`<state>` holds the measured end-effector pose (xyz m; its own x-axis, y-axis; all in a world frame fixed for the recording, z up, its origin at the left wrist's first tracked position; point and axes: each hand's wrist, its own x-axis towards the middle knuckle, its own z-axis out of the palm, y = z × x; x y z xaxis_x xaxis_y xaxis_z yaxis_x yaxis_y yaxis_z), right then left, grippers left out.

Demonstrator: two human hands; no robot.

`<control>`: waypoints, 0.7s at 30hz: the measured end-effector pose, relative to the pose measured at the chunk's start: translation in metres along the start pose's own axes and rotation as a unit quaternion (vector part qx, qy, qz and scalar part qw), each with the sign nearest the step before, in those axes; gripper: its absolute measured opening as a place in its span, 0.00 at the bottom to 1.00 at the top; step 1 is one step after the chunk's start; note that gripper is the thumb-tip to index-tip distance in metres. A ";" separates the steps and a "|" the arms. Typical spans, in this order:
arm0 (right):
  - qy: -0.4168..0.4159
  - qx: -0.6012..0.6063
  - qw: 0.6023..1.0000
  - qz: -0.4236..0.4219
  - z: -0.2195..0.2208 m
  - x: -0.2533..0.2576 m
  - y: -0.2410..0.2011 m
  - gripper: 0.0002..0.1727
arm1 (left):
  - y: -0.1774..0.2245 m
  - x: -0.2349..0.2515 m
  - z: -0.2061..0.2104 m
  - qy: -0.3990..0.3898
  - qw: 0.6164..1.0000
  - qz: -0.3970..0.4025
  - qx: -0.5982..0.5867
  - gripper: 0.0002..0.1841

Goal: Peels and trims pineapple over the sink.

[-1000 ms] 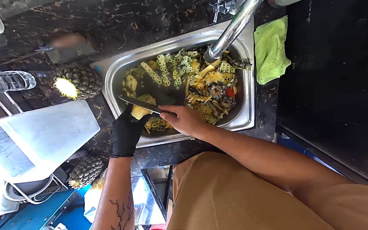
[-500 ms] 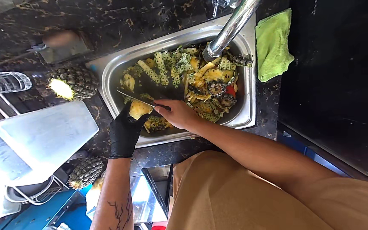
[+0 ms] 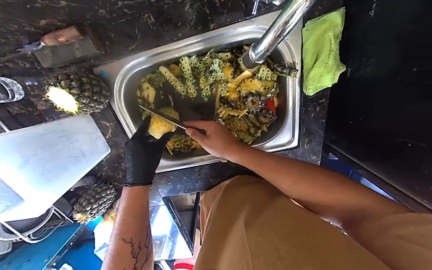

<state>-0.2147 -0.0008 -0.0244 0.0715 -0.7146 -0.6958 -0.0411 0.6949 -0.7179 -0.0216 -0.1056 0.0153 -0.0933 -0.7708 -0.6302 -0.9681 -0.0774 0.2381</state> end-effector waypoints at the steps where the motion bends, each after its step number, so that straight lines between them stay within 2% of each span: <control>1: 0.001 -0.003 1.000 -0.002 0.001 0.003 0.001 0.24 | 0.001 0.000 0.000 0.001 1.000 0.000 -0.002 0.42; 5: 0.009 -0.038 0.999 -0.016 0.008 0.025 0.003 0.25 | -0.001 -0.001 0.000 -0.003 1.000 0.002 -0.011 0.42; 11: 0.019 -0.027 0.999 0.008 0.005 0.009 0.012 0.25 | -0.001 0.000 0.001 -0.001 1.000 0.001 -0.018 0.42; 16: 0.026 -0.016 1.000 0.005 0.011 0.042 0.027 0.25 | -0.001 -0.003 0.005 0.007 0.999 0.006 -0.036 0.42; 21: 0.017 -0.059 0.998 0.032 -0.020 0.013 0.042 0.24 | -0.002 0.001 0.031 0.031 0.997 0.048 -0.057 0.50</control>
<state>-0.2350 0.0179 -0.0638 0.0313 -0.6723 -0.7396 -0.1607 0.7270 -0.6676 -0.0271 -0.0865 -0.0092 -0.1661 -0.8161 -0.5536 -0.9221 -0.0704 0.3805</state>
